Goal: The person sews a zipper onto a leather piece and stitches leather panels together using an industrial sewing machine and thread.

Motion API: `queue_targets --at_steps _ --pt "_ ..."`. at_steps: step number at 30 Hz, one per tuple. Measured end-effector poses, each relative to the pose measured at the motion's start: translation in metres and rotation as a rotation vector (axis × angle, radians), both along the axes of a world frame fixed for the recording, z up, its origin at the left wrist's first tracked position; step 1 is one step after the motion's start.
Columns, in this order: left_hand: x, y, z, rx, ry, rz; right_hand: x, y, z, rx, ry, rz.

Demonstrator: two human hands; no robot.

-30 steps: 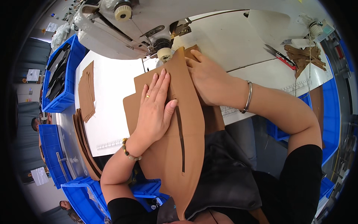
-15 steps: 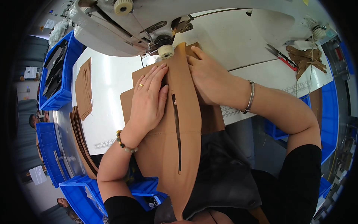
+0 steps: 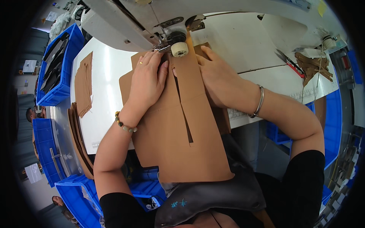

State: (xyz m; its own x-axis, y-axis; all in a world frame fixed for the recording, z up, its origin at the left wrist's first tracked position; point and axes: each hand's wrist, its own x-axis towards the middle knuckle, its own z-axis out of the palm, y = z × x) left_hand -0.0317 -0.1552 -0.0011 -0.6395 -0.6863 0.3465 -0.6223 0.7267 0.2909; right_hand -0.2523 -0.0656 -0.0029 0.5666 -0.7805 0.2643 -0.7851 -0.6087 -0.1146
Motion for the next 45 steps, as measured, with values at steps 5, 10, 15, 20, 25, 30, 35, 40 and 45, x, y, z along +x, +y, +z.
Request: queue_targets --at_steps 5,10,15,20,25,30,35,40,45 --pt "-0.005 -0.021 -0.003 -0.113 0.055 -0.034 -0.001 0.001 -0.003 -0.012 -0.073 0.009" --pt "-0.005 -0.028 -0.005 -0.041 -0.007 -0.045 0.001 0.002 -0.002 0.020 -0.096 -0.019" --pt "0.008 -0.003 0.012 -0.078 0.039 -0.038 0.000 0.001 0.000 0.019 -0.134 -0.004" --pt "0.022 0.039 0.015 0.121 -0.099 -0.096 0.000 0.003 0.003 0.031 -0.080 0.002" --pt "0.020 0.033 0.007 0.108 0.007 -0.109 0.000 0.004 0.007 0.009 -0.031 0.006" --pt "0.019 0.034 0.008 0.089 -0.019 -0.120 0.001 0.004 0.005 0.035 -0.084 -0.020" --pt "0.019 0.034 0.008 0.059 -0.069 -0.130 0.001 0.003 0.002 0.023 -0.082 -0.013" --pt "0.018 0.033 0.008 0.043 -0.072 -0.126 0.001 0.003 0.003 0.013 -0.095 -0.016" --pt "0.018 0.030 0.007 0.034 -0.067 -0.137 0.001 0.004 0.006 0.025 -0.106 -0.010"
